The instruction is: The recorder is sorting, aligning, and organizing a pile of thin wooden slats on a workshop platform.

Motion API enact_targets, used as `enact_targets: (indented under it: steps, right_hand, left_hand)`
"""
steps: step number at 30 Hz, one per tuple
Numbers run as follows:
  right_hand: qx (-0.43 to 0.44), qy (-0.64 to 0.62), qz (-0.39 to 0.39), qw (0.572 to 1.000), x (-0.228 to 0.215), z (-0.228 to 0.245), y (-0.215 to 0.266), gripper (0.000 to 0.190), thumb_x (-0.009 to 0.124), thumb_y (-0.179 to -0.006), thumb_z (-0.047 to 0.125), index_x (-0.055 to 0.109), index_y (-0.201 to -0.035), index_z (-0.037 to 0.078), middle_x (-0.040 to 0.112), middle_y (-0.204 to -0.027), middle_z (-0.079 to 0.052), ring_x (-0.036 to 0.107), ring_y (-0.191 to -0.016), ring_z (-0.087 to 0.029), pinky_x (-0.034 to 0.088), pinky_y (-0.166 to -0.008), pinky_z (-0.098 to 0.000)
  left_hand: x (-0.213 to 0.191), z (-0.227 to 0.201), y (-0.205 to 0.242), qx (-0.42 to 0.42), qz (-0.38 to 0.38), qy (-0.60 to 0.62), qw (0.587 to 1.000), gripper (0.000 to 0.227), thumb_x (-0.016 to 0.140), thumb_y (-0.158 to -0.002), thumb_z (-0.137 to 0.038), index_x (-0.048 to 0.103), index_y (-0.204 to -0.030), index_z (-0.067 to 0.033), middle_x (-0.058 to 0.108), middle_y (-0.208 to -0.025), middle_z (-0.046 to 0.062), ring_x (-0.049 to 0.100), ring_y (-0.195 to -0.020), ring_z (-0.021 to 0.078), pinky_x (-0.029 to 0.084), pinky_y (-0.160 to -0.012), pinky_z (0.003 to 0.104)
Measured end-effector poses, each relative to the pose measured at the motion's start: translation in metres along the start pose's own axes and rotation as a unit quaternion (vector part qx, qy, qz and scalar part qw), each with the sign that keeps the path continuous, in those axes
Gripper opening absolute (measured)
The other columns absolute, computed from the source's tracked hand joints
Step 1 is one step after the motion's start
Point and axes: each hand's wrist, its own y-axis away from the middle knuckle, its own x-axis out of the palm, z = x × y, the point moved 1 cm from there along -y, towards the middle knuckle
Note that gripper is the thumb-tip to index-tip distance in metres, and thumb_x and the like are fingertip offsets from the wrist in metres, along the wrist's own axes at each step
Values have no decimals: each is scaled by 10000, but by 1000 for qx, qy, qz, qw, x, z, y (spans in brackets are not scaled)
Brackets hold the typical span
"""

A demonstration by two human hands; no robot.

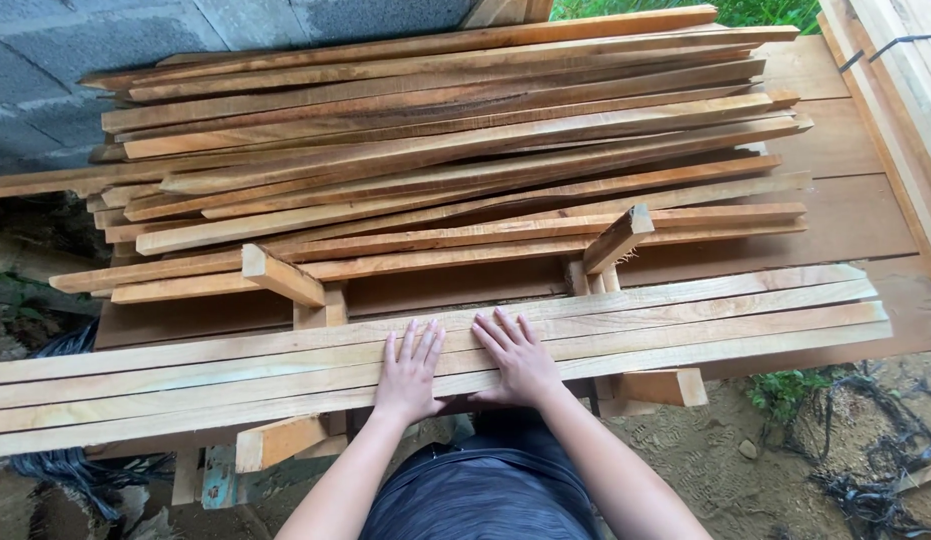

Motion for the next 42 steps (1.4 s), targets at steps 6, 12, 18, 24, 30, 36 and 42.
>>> enact_targets:
  steps: [6, 12, 18, 24, 30, 36, 42]
  right_hand:
    - [50, -28, -62, 996, 6, -2, -5, 1202, 587, -717, 888, 322, -1556, 68, 276, -1650, -111, 181, -1543, -325, 121, -1232, -527]
    - [123, 4, -60, 991, 0, 5, -18, 1116, 531, -792, 853, 328, -1545, 55, 303, -1618, -120, 191, -1523, -329, 121, -1215, -535]
    - [125, -32, 12, 992, -17, 1, -59, 1016, 544, -789, 837, 505, -1438, 55, 555, -1399, -121, 423, -1380, -313, 198, -1220, -514]
    - [113, -70, 294, 946, -51, 24, -133, 955, 488, -752, 890, 763, -1163, 73, 755, -1054, -149, 721, -1077, -309, 570, -972, -437]
    - [50, -144, 408, 900, 10, 14, -190, 1311, 622, -536, 963, 581, -1392, -29, 625, -1362, -240, 610, -1289, -359, 492, -1104, -419]
    - [38, -200, 483, 852, 31, 29, -210, 1488, 694, -422, 943, 431, -1505, -42, 453, -1554, -254, 434, -1460, -391, 359, -1211, -476]
    - [55, -193, 493, 846, 39, 28, -208, 1498, 712, -423, 935, 384, -1538, -9, 379, -1597, -237, 365, -1494, -400, 317, -1229, -528]
  left_hand:
    - [1, -9, 9, -26, 20, 45, 998, 1281, 822, -726, -592, 50, -1637, -128, 34, -1721, 83, 30, -1585, 282, 56, -1271, 544]
    - [48, -27, 45, -62, -286, 426, 856, 307, 722, -897, -310, 761, -1139, -125, 661, -1373, 101, 515, -1395, 269, 323, -1211, 473]
    - [119, -37, 67, -365, -172, 670, 623, 390, 619, -965, -390, 810, -941, -51, 841, -972, 102, 812, -950, 277, 649, -896, 400]
    - [124, -29, 41, -465, -76, 817, 334, 977, 571, -867, -722, 331, -1526, -43, 396, -1561, 175, 422, -1454, 288, 400, -1144, 516]
    - [92, -28, -4, -467, -197, 853, 128, 1120, 624, -785, -717, 229, -1625, -91, 287, -1662, 149, 257, -1540, 281, 188, -1263, 501]
    - [75, -29, -7, -493, -219, 840, 54, 991, 626, -855, -607, 275, -1616, -78, 364, -1623, 179, 358, -1493, 306, 282, -1218, 502]
    - [80, -33, -11, -480, -277, 833, 1, 929, 679, -850, -539, 376, -1554, -14, 473, -1569, 188, 468, -1441, 303, 371, -1194, 467]
